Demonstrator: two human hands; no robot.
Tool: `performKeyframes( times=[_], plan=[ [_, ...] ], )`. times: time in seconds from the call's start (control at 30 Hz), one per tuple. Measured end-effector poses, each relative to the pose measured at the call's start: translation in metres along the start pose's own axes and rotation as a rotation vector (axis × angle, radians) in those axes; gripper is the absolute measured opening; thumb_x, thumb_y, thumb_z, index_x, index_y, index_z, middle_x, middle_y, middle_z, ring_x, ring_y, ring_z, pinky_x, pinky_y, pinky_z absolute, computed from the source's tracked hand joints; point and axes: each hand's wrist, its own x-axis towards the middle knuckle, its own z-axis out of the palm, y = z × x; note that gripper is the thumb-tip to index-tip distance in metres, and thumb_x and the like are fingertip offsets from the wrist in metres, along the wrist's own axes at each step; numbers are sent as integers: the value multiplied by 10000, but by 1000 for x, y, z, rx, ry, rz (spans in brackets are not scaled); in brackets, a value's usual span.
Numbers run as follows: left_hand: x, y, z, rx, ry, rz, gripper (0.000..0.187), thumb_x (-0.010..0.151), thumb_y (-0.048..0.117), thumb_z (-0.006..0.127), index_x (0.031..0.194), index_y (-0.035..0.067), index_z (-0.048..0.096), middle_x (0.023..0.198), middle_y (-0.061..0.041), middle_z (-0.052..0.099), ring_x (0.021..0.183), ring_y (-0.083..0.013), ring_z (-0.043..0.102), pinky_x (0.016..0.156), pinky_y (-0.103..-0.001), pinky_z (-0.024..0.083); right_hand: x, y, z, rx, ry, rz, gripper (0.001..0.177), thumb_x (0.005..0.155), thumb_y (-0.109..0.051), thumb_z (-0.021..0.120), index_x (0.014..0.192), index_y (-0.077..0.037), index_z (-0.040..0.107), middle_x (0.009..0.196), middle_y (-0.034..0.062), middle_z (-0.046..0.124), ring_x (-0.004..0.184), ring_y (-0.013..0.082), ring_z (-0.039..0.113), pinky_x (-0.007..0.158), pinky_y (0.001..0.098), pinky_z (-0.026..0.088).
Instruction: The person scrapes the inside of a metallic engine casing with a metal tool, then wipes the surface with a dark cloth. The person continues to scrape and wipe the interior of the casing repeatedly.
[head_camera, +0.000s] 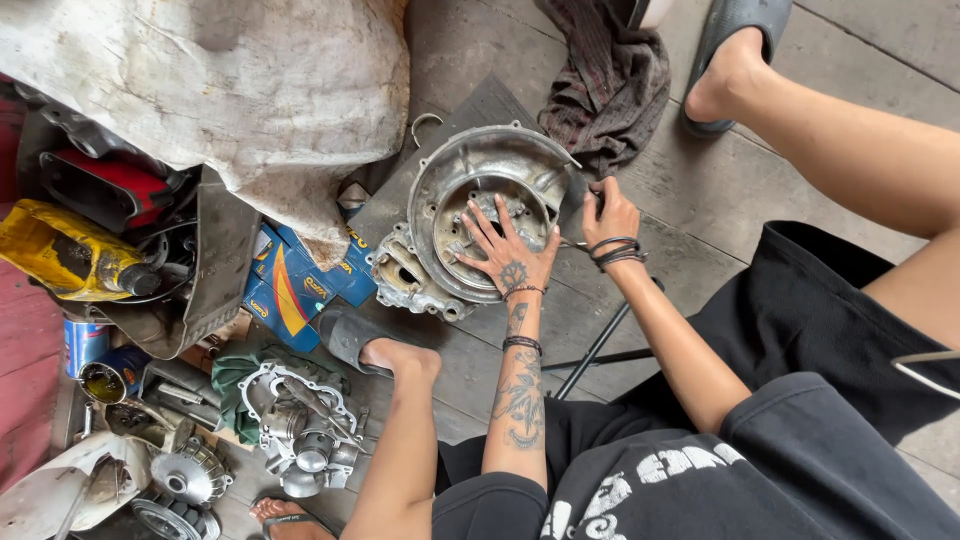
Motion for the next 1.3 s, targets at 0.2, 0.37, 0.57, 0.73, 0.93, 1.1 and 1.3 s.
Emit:
performKeyframes(
  times=[0.2,0.37,0.57,0.73,0.93,1.1,1.3],
  plan=[
    [1,3,-13,4,-7,-1,1058,759,811,463,1600,205,250,1674,-194,146,1565,-382,76,1088,-764,71,21,-1,2,-9,-88,-105,156,967,-161,669,1106,-143,600,907,109,763,862,379,736,742,500,577],
    [1,3,-13,12,-13,-6,1070,753,822,472,1600,209,246,1677,-192,145,1568,-376,74,1092,-776,61,37,-16,-6,-227,-190,-52,165,962,-253,696,1073,-190,591,862,83,765,809,362,745,710,500,591],
    [0,3,-14,1,-37,-10,1081,755,859,429,1601,214,238,1683,-182,130,1570,-363,70,1093,-775,63,57,-11,-16,-531,-400,11,175,937,-307,689,1073,-236,605,832,104,736,848,382,751,733,499,606],
    [2,3,-13,22,-43,-37,1127,706,852,517,1604,243,212,1691,-159,115,1574,-351,59,1102,-770,107,60,-28,7,-419,-405,49,178,930,-209,691,1051,-142,579,872,189,732,884,444,735,763,540,604],
    [4,4,-18,-30,-54,-11,1102,715,792,570,1596,216,245,1686,-176,115,1567,-358,56,1083,-792,64,70,-24,-19,-476,-396,23,69,928,-223,680,986,-199,649,782,107,707,819,380,745,705,507,610],
    [-2,2,-21,21,-68,7,1211,638,766,704,1605,233,206,1685,-178,108,1568,-357,54,1080,-808,67,34,-63,-3,-267,-368,6,70,948,-102,643,997,-107,594,819,183,727,827,430,744,712,522,617],
    [4,3,-19,-66,-58,-22,1114,716,770,612,1606,235,209,1693,-160,92,1571,-343,47,1093,-789,56,51,-49,-30,-411,-315,51,224,981,-265,687,1041,-107,540,804,224,705,830,448,743,721,541,614]
  ],
)
